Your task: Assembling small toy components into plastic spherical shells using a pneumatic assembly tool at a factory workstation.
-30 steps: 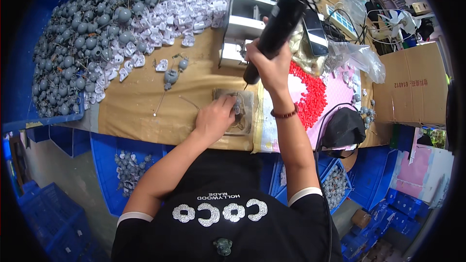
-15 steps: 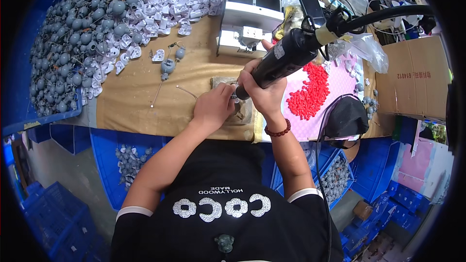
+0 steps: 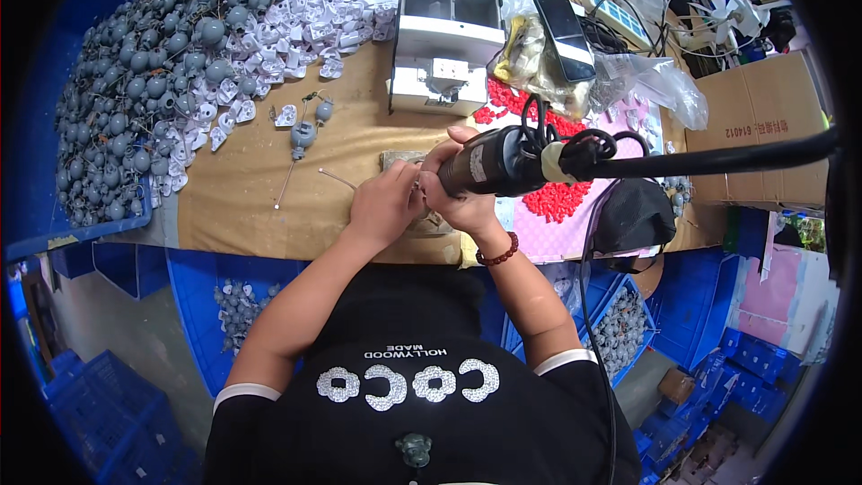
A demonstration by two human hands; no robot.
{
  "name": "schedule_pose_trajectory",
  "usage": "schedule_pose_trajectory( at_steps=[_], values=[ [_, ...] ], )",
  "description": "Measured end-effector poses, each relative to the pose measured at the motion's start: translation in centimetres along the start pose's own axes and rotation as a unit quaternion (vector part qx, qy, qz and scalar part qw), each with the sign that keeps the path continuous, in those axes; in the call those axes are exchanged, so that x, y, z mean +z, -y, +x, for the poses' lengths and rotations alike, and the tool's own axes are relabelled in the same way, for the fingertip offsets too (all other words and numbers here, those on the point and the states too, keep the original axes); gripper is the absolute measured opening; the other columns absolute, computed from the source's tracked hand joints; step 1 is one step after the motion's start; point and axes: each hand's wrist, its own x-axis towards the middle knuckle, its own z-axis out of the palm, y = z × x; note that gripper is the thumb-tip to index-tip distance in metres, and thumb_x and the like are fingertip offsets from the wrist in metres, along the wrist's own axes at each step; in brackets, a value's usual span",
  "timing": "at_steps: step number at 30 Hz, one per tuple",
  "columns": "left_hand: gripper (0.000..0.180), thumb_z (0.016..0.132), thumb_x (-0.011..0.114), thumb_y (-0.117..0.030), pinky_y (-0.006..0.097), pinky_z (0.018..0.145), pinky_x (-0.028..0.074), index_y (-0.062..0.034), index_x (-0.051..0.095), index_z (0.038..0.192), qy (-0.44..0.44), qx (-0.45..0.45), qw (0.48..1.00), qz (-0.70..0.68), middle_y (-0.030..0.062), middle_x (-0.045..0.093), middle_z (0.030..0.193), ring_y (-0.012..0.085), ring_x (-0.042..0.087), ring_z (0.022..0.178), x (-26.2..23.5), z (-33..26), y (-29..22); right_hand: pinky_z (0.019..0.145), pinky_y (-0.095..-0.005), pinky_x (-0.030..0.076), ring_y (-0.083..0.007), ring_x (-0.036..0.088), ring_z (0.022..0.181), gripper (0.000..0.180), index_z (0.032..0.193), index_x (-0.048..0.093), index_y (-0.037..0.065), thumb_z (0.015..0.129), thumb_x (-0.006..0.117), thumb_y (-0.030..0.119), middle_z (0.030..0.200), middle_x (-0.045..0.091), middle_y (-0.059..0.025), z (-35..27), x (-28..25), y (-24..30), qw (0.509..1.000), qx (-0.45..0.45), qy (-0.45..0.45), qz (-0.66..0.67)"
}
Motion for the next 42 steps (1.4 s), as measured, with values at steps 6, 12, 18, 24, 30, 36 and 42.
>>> schedule_pose_trajectory(
  at_steps=[6, 12, 18, 24, 30, 36, 42],
  values=[
    [0.027, 0.082, 0.07, -0.017, 0.048, 0.06, 0.053, -0.0127, 0.058, 0.105, 0.01, -0.022, 1.0, -0.001, 0.0082, 0.061, 0.091, 0.0357, 0.065, 0.072, -0.1, 0.0, -0.1, 0.077, -0.0276, 0.048, -0.0099, 0.057, 0.079, 0.079, 0.149, 0.025, 0.0, 0.084, 0.07, -0.002, 0.088, 0.06, -0.0031, 0.2, -0.3, -0.7, 0.996, -0.043, 0.014, -0.073],
    [0.029, 0.081, 0.069, -0.013, 0.049, 0.058, 0.053, -0.0107, 0.057, 0.107, -0.013, 0.049, 0.999, 0.002, 0.0091, 0.06, 0.092, 0.0376, 0.064, 0.071, 0.7, -0.6, 1.4, 0.081, -0.0288, 0.05, -0.0107, 0.061, 0.08, 0.074, 0.144, 0.035, -0.002, 0.081, 0.074, 0.0, 0.089, 0.063, -0.0012, 0.3, 1.1, 2.4, 0.953, 0.242, -0.101, 0.152],
    [0.03, 0.082, 0.065, -0.006, 0.051, 0.058, 0.052, -0.0098, 0.056, 0.11, 0.021, 0.014, 0.999, -0.047, 0.0099, 0.06, 0.094, 0.0392, 0.064, 0.072, 1.1, -0.7, 1.8, 0.084, -0.0268, 0.048, -0.0105, 0.061, 0.079, 0.068, 0.138, 0.041, -0.002, 0.08, 0.075, 0.002, 0.086, 0.062, 0.0007, -0.6, 0.2, 1.8, 0.967, 0.254, 0.013, -0.009],
    [0.034, 0.081, 0.071, -0.015, 0.05, 0.06, 0.053, -0.009, 0.057, 0.111, 0.036, 0.009, 0.999, 0.001, 0.0095, 0.061, 0.096, 0.0381, 0.065, 0.074, 0.2, -0.6, 1.1, 0.089, -0.0303, 0.048, -0.012, 0.059, 0.074, 0.052, 0.124, 0.049, -0.003, 0.079, 0.073, 0.003, 0.078, 0.06, 0.0008, 0.8, 0.1, 0.1, 0.981, -0.08, 0.042, -0.171],
    [0.037, 0.082, 0.071, -0.015, 0.049, 0.06, 0.054, -0.0094, 0.057, 0.115, -0.009, 0.049, 0.999, 0.012, 0.0096, 0.061, 0.097, 0.0379, 0.066, 0.075, 1.1, -1.0, 1.9, 0.089, -0.0312, 0.047, -0.0143, 0.059, 0.071, 0.031, 0.103, 0.059, 0.002, 0.075, 0.073, 0.001, 0.075, 0.059, 0.0008, 1.3, 0.1, 1.0, 0.956, -0.133, 0.05, -0.256],
    [0.033, 0.085, 0.067, -0.017, 0.051, 0.065, 0.054, -0.0117, 0.058, 0.116, -0.007, 0.036, 0.999, 0.0, 0.01, 0.061, 0.097, 0.0393, 0.066, 0.076, 0.5, -0.8, 1.0, 0.085, -0.0289, 0.049, -0.013, 0.062, 0.069, 0.032, 0.106, 0.06, 0.001, 0.077, 0.071, -0.003, 0.075, 0.06, 0.0003, 1.1, 0.4, -0.1, 0.984, -0.087, 0.062, -0.145],
    [0.034, 0.085, 0.07, -0.021, 0.052, 0.068, 0.054, -0.0139, 0.059, 0.117, 0.055, -0.023, 0.998, 0.005, 0.0091, 0.061, 0.105, 0.0392, 0.066, 0.08, 0.4, -0.7, 1.0, 0.076, -0.0287, 0.05, -0.0119, 0.062, 0.07, 0.031, 0.107, 0.058, 0.002, 0.08, 0.07, -0.004, 0.077, 0.061, -0.0009, 1.0, 0.9, 0.1, 0.998, 0.057, 0.007, 0.031]
  ],
)
